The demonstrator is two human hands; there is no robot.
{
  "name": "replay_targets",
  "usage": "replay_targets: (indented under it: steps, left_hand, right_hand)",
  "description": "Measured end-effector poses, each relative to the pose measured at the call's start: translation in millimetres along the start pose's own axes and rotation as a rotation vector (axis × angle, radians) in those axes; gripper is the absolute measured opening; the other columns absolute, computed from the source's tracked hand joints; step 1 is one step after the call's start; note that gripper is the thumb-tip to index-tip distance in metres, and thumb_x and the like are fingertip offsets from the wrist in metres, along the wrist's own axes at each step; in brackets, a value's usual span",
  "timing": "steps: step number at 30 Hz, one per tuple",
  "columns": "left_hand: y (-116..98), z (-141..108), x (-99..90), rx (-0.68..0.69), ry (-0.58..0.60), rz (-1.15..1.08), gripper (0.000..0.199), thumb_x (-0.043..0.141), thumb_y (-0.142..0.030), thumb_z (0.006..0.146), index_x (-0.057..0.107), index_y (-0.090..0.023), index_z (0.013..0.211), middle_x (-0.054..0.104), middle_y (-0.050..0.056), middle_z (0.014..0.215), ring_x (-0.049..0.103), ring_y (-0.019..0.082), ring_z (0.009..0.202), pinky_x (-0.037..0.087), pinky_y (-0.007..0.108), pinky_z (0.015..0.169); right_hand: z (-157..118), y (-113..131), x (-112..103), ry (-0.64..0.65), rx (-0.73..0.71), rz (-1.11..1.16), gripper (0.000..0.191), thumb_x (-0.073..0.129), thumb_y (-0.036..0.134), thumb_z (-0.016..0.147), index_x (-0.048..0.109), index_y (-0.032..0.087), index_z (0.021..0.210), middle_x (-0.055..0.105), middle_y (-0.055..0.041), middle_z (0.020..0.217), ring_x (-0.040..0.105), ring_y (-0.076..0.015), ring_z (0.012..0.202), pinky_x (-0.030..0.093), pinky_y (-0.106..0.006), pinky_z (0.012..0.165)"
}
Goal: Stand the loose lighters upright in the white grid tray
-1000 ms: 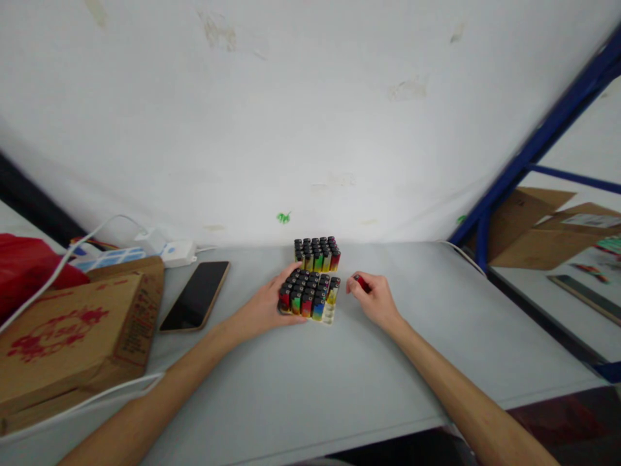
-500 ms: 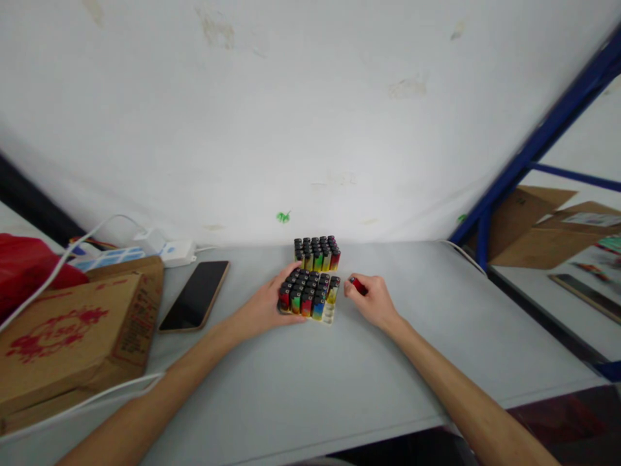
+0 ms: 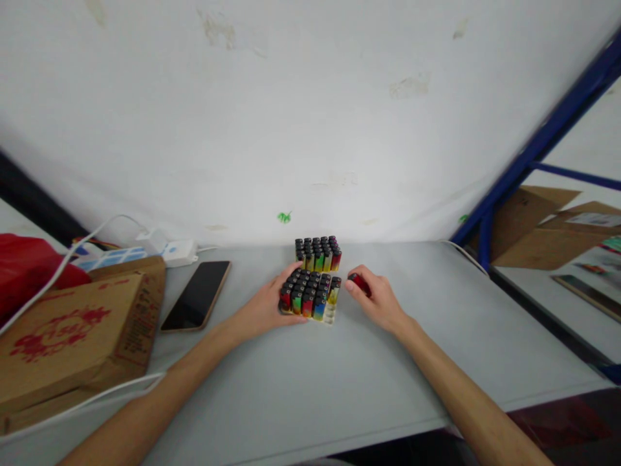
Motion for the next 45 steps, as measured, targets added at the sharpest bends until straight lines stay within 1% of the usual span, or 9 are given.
replay_targets:
  steps: [4,9,12,16,21,29,35,42,45]
  left_hand:
    - [2,0,0.5,0.004,-0.003,0.011,0.115,0.092,-0.046,0.08,0.022,-0.026,0.169,0.044,0.013,0.17,0.049,0.035,0.152,0.036,0.05,0.131]
    - [2,0,1.0,-0.003,-0.007,0.012,0.117,0.093,-0.044,0.078,0.022,-0.025,0.169,0.042,0.014,0.171,0.046,0.036,0.154,0.034,0.053,0.132]
    - [2,0,0.7,-0.019,0.003,0.008,0.117,0.093,-0.045,0.078,0.022,-0.025,0.169,0.043,0.014,0.17,0.047,0.036,0.154,0.034,0.052,0.132]
    - [0,0,0.1,-0.031,0.005,0.002,0.117,0.092,-0.044,0.078,0.021,-0.026,0.169,0.044,0.013,0.17,0.048,0.034,0.153,0.036,0.05,0.131]
    - [-2,0,-0.1,-0.025,0.009,-0.016,0.115,0.092,-0.041,0.079,0.022,-0.024,0.169,0.041,0.013,0.171,0.046,0.033,0.155,0.034,0.048,0.132]
    - [0,0,0.5,-0.021,0.005,-0.022,0.116,0.093,-0.039,0.078,0.022,-0.026,0.169,0.04,0.013,0.172,0.047,0.034,0.154,0.035,0.049,0.132]
    - [-1,0,0.5,-0.02,-0.004,-0.013,0.116,0.094,-0.038,0.077,0.023,-0.027,0.168,0.043,0.012,0.17,0.05,0.035,0.151,0.037,0.048,0.131]
    - [1,-2,1.8,-0.009,-0.016,-0.005,0.116,0.093,-0.041,0.079,0.022,-0.028,0.17,0.042,0.012,0.171,0.048,0.037,0.153,0.036,0.053,0.131]
    - [2,-3,6.1,0.001,-0.051,0.012,0.115,0.091,-0.044,0.081,0.021,-0.029,0.17,0.041,0.013,0.171,0.046,0.038,0.154,0.036,0.054,0.131]
  right_hand:
    - [-2,6,-6,0.035,-0.068,0.015,0.03,0.046,0.047,0.11,0.063,0.023,0.11,0.062,-0.0001,0.075,0.053,-0.016,0.063,0.043,-0.03,0.063]
    - [-1,19,-9,-0.039,-0.254,0.004,0.025,0.056,0.043,0.106,0.072,0.023,0.103,0.069,-0.0091,0.093,0.063,-0.0218,0.081,0.053,-0.036,0.075]
    - [-1,23,-7,-0.051,-0.295,0.014,0.024,0.061,0.042,0.104,0.074,0.022,0.1,0.068,-0.0093,0.09,0.063,-0.0224,0.081,0.055,-0.037,0.076]
    - [-4,19,-1,0.049,-0.183,0.008,0.028,0.061,0.047,0.104,0.075,0.023,0.106,0.069,-0.0036,0.075,0.061,-0.0178,0.064,0.053,-0.032,0.065]
    - [-6,12,8,0.119,-0.167,-0.005,0.026,0.062,0.045,0.104,0.074,0.023,0.112,0.074,-0.0038,0.081,0.066,-0.0173,0.067,0.053,-0.03,0.067]
    - [-6,9,9,0.185,-0.154,-0.033,0.029,0.063,0.049,0.105,0.073,0.022,0.104,0.074,-0.0039,0.081,0.066,-0.0175,0.068,0.049,-0.028,0.068]
    - [-2,-1,11,0.23,-0.098,-0.232,0.044,0.056,0.049,0.108,0.065,0.021,0.075,0.061,0.0002,0.062,0.048,-0.0124,0.053,0.03,-0.028,0.057]
    - [-1,2,8,0.321,-0.086,-0.197,0.048,0.052,0.051,0.11,0.068,0.019,0.077,0.061,0.0004,0.062,0.05,-0.0123,0.055,0.032,-0.027,0.058]
    - [-1,8,4,0.327,0.006,-0.174,0.051,0.06,0.059,0.104,0.069,0.019,0.074,0.066,-0.0006,0.063,0.055,-0.0131,0.056,0.034,-0.027,0.059]
Point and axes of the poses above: each hand's wrist, its own z-axis towards the middle knuckle, its own x-axis out of the palm, y = z × x, the point moved 1 cm from there along z, towards the middle knuckle
